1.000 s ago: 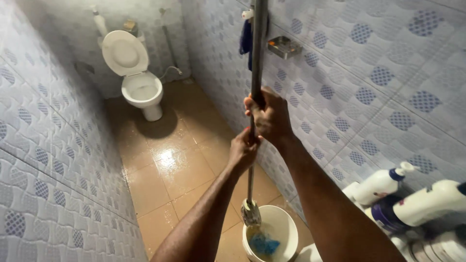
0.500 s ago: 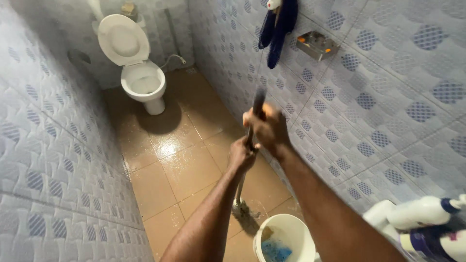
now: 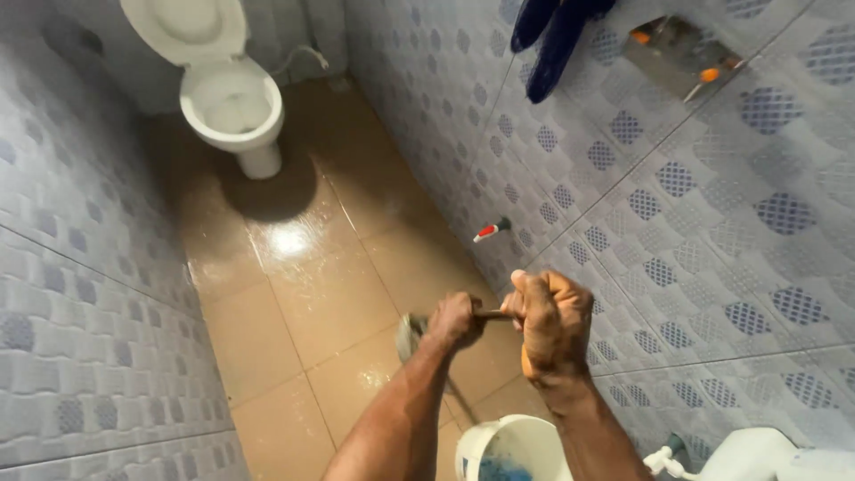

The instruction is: The person mops a tiled bathroom floor using a mop, dipping the mop into a bucket of water and wringing it out by hand. They also use a sponge to wipe the window ledge.

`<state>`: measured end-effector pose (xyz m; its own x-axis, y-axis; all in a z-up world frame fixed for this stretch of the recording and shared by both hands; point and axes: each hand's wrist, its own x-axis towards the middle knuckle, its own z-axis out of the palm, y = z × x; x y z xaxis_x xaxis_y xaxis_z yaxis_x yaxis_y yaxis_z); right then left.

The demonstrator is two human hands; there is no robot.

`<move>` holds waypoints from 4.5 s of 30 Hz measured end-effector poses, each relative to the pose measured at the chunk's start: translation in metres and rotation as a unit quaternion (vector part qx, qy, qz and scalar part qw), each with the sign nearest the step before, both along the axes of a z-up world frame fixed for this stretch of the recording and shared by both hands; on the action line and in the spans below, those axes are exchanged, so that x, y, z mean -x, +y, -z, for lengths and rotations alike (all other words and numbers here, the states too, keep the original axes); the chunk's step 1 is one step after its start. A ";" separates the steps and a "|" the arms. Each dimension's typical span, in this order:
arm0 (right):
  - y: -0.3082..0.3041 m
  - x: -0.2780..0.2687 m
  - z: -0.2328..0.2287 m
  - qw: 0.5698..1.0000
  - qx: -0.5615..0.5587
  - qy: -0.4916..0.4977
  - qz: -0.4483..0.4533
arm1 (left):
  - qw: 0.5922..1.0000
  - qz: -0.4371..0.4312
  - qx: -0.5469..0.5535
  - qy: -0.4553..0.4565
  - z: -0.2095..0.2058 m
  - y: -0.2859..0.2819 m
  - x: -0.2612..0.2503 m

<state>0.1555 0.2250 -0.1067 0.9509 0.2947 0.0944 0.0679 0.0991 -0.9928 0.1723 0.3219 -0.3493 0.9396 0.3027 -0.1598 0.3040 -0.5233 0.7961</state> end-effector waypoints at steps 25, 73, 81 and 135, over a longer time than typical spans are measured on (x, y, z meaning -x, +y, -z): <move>-0.033 0.021 0.009 0.989 0.053 0.044 -0.132 | 0.925 -0.331 0.137 -0.125 0.055 -0.100 0.089; 0.017 0.021 -0.009 0.953 0.130 -0.037 -0.271 | 0.955 -0.283 0.048 0.074 0.029 -0.044 0.062; 0.009 0.006 0.035 0.982 0.011 -0.011 -0.190 | 0.959 -0.261 0.054 0.097 0.035 0.007 0.074; 0.024 0.040 0.026 0.989 0.056 -0.052 -0.128 | 0.969 -0.112 0.076 0.205 0.027 0.020 0.073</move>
